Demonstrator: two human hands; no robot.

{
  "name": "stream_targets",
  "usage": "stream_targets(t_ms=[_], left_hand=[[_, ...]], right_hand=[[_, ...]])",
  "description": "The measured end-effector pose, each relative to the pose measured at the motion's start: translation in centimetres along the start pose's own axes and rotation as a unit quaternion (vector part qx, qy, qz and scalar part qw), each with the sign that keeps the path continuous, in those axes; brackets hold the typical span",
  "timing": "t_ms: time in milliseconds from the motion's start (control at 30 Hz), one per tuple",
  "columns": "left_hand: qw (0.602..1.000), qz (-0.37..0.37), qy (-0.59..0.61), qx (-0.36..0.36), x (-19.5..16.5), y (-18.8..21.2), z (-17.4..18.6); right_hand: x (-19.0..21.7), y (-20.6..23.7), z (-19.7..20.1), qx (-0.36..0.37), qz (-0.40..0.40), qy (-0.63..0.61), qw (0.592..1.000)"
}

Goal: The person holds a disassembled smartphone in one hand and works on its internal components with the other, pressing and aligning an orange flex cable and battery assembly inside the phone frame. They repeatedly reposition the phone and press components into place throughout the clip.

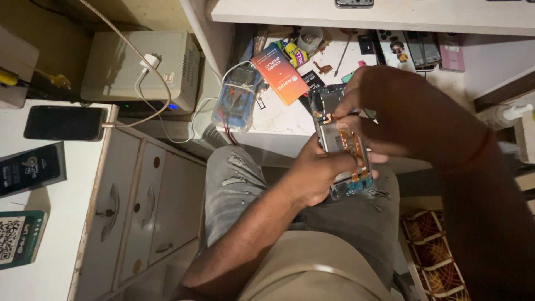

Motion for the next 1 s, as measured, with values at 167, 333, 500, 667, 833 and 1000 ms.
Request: stream_targets(t_ms=[167,333,500,667,833,1000], left_hand=[[0.999,0.015,-0.026,-0.016,0.2,0.2,0.1],[0.999,0.019,-0.033,-0.003,0.6,0.3,-0.1],[0.999,0.019,-0.048,-0.003,0.5,0.3,0.1],[0.999,0.008,-0.035,-0.016,0.0,0.1,-0.1],[1.0,-0.005,-0.024,-0.016,-0.4,0.3,-0.5],[0.999,-0.036,-0.036,-0.002,-0.8,0.3,-0.7]], right_hand=[[-0.1,-0.3,0.1,0.007,-0.015,-0.01,1.0],[-0.5,-0.7,-0.3,0.071,-0.115,-0.034,0.99],[-0.3,-0.7,-0.3,0.099,-0.185,-0.006,0.978],[-0.4,-0.1,-0.3,0.03,-0.101,0.029,0.994],[-1.3,0.8,-0.7,0.0,-0.046,0.023,0.999],[-1.6,1.1,-1.5,-0.003,-0.132,-0.016,0.991]])
Point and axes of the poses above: each hand's wrist, its own y-axis away from the middle knuckle, its own z-axis out of the back of the hand, x = y × z, the point moved 2 cm from there along -y, towards the middle knuckle, and after that the axes turned 5 degrees about -x, right-handed, at the moved point
